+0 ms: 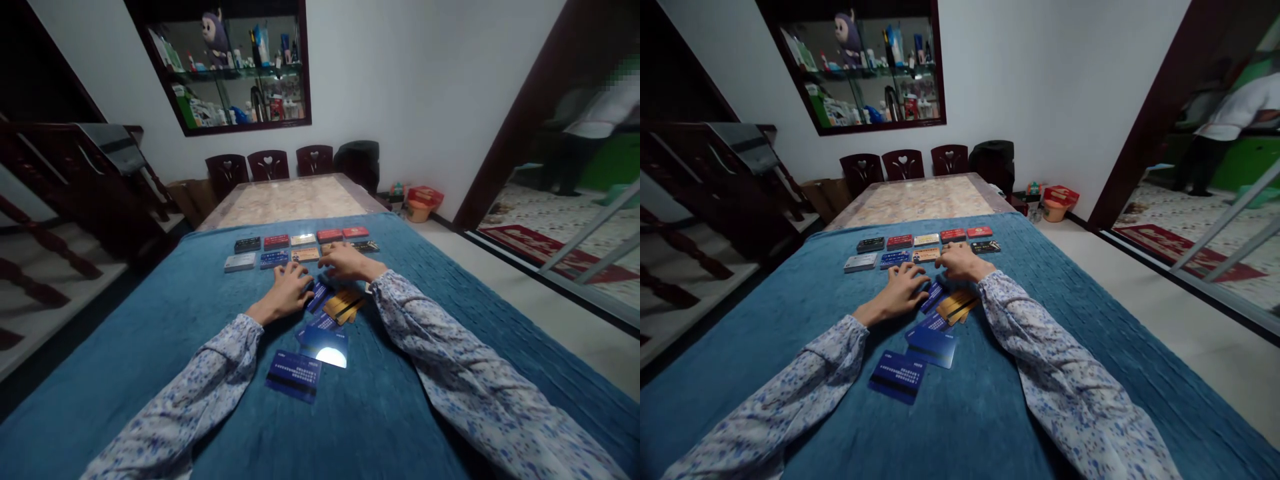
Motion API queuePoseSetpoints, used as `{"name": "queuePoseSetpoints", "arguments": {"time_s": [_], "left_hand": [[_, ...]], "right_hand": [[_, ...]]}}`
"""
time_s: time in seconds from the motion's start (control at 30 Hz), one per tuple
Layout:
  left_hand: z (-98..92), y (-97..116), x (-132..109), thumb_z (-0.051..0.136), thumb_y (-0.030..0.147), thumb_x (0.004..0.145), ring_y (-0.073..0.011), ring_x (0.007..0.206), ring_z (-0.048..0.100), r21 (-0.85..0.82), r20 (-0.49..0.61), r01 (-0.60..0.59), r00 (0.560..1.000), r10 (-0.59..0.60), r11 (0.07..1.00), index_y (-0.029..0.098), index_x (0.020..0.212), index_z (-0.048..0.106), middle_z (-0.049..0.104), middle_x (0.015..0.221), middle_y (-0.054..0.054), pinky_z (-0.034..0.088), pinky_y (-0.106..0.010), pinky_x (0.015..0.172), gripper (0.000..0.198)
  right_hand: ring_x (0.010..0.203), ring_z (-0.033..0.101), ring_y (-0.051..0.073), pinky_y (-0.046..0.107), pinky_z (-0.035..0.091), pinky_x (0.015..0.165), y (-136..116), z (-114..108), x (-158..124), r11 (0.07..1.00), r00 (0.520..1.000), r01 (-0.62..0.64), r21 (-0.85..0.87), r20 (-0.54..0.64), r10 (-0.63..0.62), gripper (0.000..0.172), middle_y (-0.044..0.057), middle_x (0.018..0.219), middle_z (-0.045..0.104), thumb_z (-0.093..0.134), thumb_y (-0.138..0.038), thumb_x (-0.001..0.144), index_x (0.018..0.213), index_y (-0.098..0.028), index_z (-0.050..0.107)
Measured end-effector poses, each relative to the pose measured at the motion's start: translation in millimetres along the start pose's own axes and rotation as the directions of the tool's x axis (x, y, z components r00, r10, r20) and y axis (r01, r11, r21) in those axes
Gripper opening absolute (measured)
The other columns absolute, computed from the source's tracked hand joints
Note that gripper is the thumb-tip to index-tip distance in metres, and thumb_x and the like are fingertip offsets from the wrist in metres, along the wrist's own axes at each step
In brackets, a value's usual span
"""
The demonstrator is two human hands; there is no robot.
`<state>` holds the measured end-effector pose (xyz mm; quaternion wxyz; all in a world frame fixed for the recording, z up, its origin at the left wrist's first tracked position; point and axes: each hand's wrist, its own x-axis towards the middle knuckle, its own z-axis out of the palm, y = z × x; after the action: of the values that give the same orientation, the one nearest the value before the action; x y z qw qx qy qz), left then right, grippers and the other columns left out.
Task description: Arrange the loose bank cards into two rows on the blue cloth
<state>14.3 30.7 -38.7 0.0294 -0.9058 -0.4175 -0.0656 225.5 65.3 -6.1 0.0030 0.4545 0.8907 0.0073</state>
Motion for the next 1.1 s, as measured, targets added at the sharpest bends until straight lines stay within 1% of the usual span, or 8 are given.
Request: {"name": "queuePoseSetpoints", "arguments": {"time_s": [0.1,0.2,0.4,0.53,0.67,0.87,1.0,1.1], "left_hand": [[-1.6,8.1,-5.5,0.059,0.035,0.094,-0.0341,0.127,0.040,-0.028,0.009,-0.027,1.000,0.028,0.999,0.023,0.121,0.065,0.058,0.133,-0.012,0.032,-0.054,0.099,0.031],[-1.7,13.2,-8.3,0.059,0.037,0.094,-0.0332,0.126,0.041,-0.068,0.025,-0.036,0.999,0.038,0.997,0.023,0.123,0.064,0.059,0.133,-0.012,0.032,-0.054,0.098,0.033],[-0.5,17.3,-9.2,0.061,0.038,0.091,-0.0320,0.121,0.043,-0.099,0.058,-0.021,0.998,0.027,0.995,0.021,0.115,0.068,0.062,0.126,-0.011,0.032,-0.053,0.098,0.030],[-2.7,19.7,-9.2,0.060,0.037,0.090,-0.0330,0.120,0.044,-0.100,0.087,0.001,0.996,0.008,0.995,0.019,0.112,0.069,0.062,0.122,-0.012,0.031,-0.054,0.097,0.030],[-5.0,22.0,-9.3,0.059,0.042,0.090,-0.0334,0.119,0.044,-0.108,0.107,0.013,0.994,-0.001,0.994,0.018,0.112,0.069,0.063,0.121,-0.013,0.032,-0.054,0.096,0.034],[-4.8,24.4,-8.5,0.058,0.046,0.088,-0.0334,0.115,0.045,-0.095,0.099,0.031,0.995,-0.022,0.995,0.018,0.110,0.069,0.062,0.117,-0.013,0.032,-0.052,0.095,0.038],[-5.1,22.6,-9.9,0.059,0.041,0.086,-0.0336,0.115,0.045,-0.062,0.081,0.032,0.996,-0.027,0.998,0.018,0.108,0.070,0.062,0.114,-0.013,0.033,-0.053,0.096,0.034],[-5.8,17.4,-12.4,0.058,0.035,0.084,-0.0338,0.112,0.046,-0.020,0.045,0.030,0.999,-0.029,0.999,0.018,0.099,0.071,0.063,0.110,-0.014,0.033,-0.055,0.095,0.027]], "right_hand": [[0.118,0.052,0.030,0.040,0.037,0.093,-6.7,2.0,-2.4,1.000,1.000,0.020,0.013,0.019,-0.020,0.040,0.009,0.119,0.070,0.064,-0.021,0.084,0.123,-0.029,0.070],[0.118,0.053,0.030,0.039,0.037,0.092,-11.7,3.8,-4.5,0.999,0.999,0.030,0.014,0.042,-0.031,0.042,0.009,0.119,0.070,0.064,-0.021,0.084,0.124,-0.029,0.070],[0.117,0.054,0.029,0.038,0.041,0.090,-21.1,4.6,-8.7,0.999,0.992,0.043,-0.005,0.121,-0.042,0.038,0.010,0.116,0.069,0.065,-0.023,0.084,0.121,-0.031,0.071],[0.117,0.054,0.030,0.038,0.042,0.088,-25.5,4.5,-9.3,0.998,0.989,0.059,-0.009,0.137,-0.057,0.038,0.011,0.118,0.067,0.062,-0.023,0.087,0.123,-0.030,0.070],[0.118,0.054,0.030,0.038,0.043,0.088,-26.7,5.3,-8.7,0.998,0.988,0.058,-0.004,0.146,-0.057,0.037,0.011,0.120,0.066,0.062,-0.025,0.089,0.124,-0.030,0.069],[0.116,0.056,0.028,0.034,0.043,0.086,-25.8,6.7,-8.6,0.999,0.989,0.050,0.008,0.142,-0.050,0.035,0.010,0.121,0.066,0.063,-0.026,0.090,0.124,-0.029,0.068],[0.115,0.057,0.027,0.034,0.044,0.085,-26.4,4.2,-11.4,0.999,0.990,0.047,0.023,0.134,-0.050,0.037,0.010,0.120,0.066,0.063,-0.024,0.089,0.125,-0.029,0.068],[0.113,0.056,0.027,0.034,0.044,0.083,-27.0,2.5,-13.6,0.998,0.990,0.051,0.024,0.128,-0.053,0.039,0.010,0.120,0.065,0.064,-0.023,0.087,0.125,-0.027,0.068]]}}
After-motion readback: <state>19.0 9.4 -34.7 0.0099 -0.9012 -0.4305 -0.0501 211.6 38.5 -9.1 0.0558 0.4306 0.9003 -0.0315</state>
